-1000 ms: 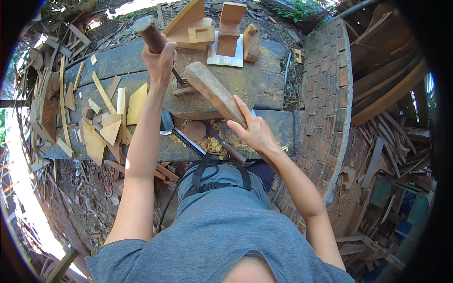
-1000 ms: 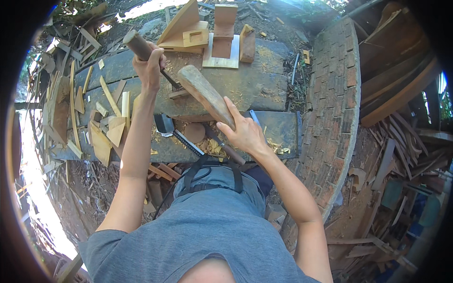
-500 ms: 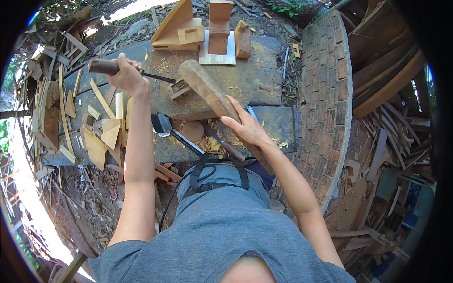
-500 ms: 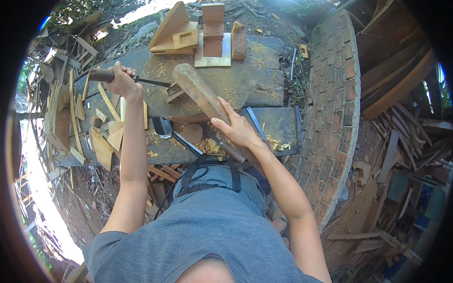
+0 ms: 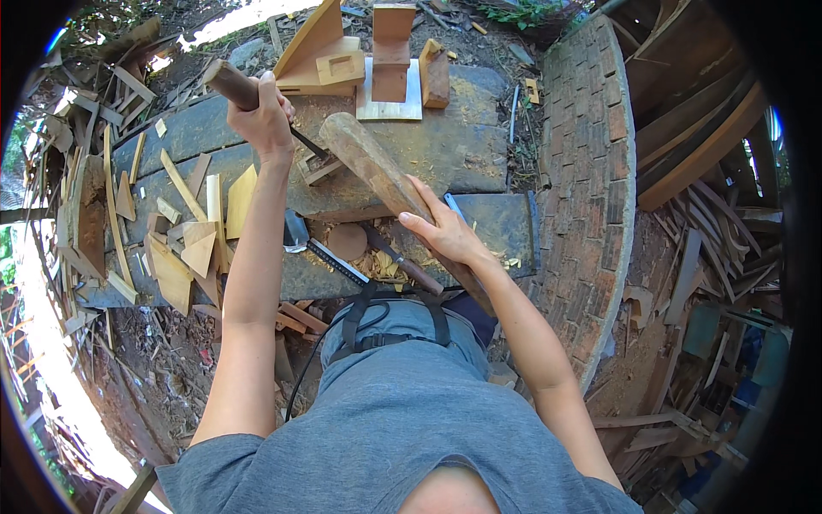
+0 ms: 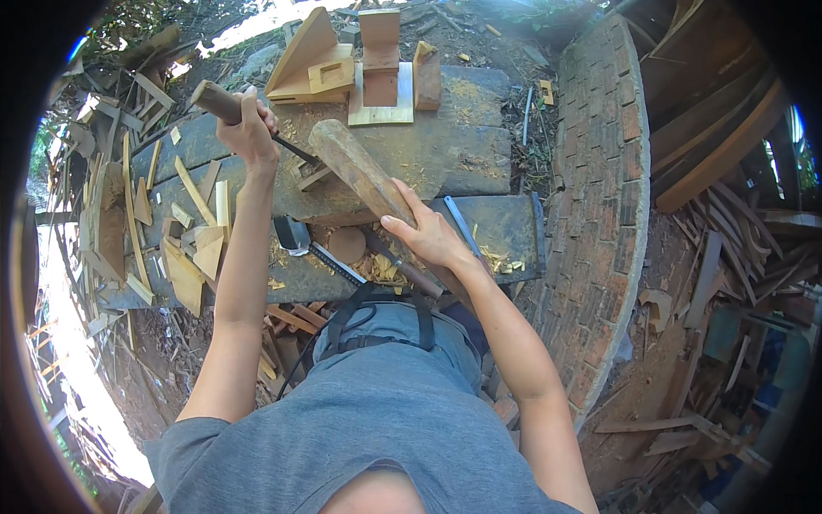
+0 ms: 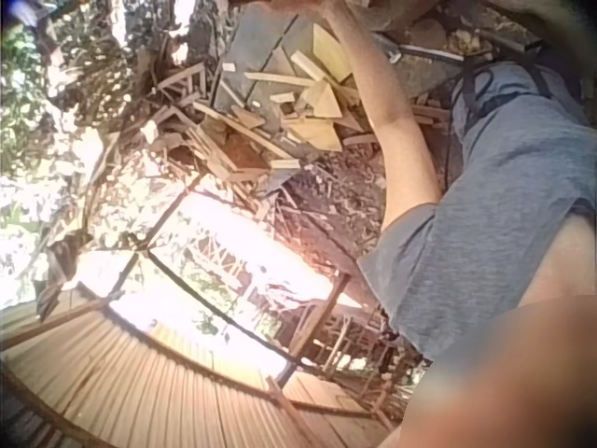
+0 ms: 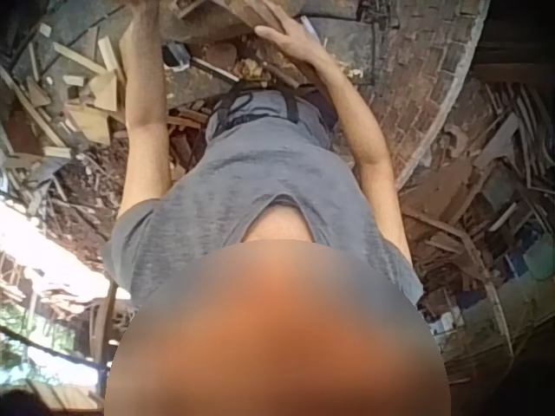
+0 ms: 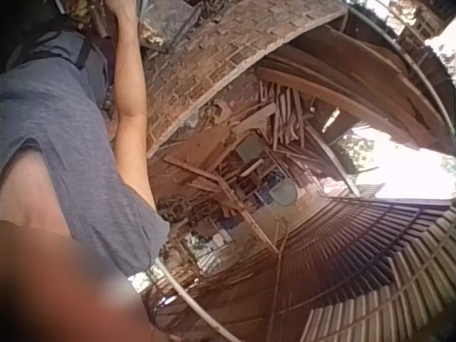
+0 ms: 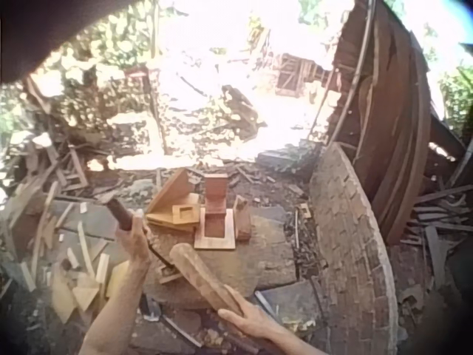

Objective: The person chisels a mortise into a piece of wood by striking a chisel with a wooden mallet.

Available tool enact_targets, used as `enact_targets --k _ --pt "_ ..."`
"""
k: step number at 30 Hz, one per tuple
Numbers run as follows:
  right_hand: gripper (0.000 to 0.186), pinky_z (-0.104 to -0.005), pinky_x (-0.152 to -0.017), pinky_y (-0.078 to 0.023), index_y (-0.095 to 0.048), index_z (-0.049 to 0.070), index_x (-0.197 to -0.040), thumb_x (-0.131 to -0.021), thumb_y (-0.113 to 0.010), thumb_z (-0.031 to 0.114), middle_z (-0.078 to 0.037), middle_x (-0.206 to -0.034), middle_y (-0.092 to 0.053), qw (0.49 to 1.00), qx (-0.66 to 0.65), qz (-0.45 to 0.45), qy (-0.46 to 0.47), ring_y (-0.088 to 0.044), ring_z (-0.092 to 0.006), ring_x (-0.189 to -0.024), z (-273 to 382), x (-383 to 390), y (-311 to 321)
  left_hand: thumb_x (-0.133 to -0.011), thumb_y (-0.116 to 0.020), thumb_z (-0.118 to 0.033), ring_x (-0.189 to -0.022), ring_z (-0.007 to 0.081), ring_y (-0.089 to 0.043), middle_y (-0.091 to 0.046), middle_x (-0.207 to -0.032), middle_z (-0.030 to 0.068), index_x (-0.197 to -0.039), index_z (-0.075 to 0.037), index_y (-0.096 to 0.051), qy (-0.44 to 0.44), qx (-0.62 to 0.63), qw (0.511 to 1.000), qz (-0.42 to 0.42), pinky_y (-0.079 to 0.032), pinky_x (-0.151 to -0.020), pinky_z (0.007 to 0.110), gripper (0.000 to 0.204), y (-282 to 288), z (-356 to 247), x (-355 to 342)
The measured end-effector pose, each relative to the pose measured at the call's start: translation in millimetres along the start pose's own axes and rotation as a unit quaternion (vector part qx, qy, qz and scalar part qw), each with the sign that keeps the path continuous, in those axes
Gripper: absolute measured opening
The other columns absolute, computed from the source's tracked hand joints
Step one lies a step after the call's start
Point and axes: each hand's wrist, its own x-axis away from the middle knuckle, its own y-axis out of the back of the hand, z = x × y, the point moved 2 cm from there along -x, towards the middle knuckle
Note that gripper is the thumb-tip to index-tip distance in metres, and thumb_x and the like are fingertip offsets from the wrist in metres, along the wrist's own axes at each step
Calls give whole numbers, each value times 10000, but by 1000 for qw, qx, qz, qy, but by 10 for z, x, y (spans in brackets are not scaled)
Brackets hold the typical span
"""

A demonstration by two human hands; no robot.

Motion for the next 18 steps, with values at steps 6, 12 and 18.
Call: enact_targets --k 6,12,18 --pt "804 -454 -1125 -386 -241 225 -1610 -946 -589 516 -281 -1436 -540 1000 8 1 -3 -511 -446 -1343 33 7 23 -892 -663 -53 -409 98 -453 -487 -590 22 -764 -66 -492 -17 -9 1000 14 -346 -376 241 214 -49 -9 -18" --pt "798 -456 -1121 -392 -246 222 -1608 -948 -585 516 -283 -1431 -543 1000 16 -1 2 -517 -453 -1333 2 -9 16 -900 -645 -42 -399 94 -448 -488 -583 22 -759 -61 -498 -18 -32 999 6 -341 -370 243 205 -67 -8 7" --pt "798 -456 -1114 -400 -250 221 -1608 -949 -585 521 -288 -1424 -547 1000 12 0 -3 -527 -454 -1324 18 1 19 -900 -642 -34 -398 92 -448 -501 -581 28 -787 -49 -516 -27 -17 999 35 -341 -370 245 170 -78 -43 -4"
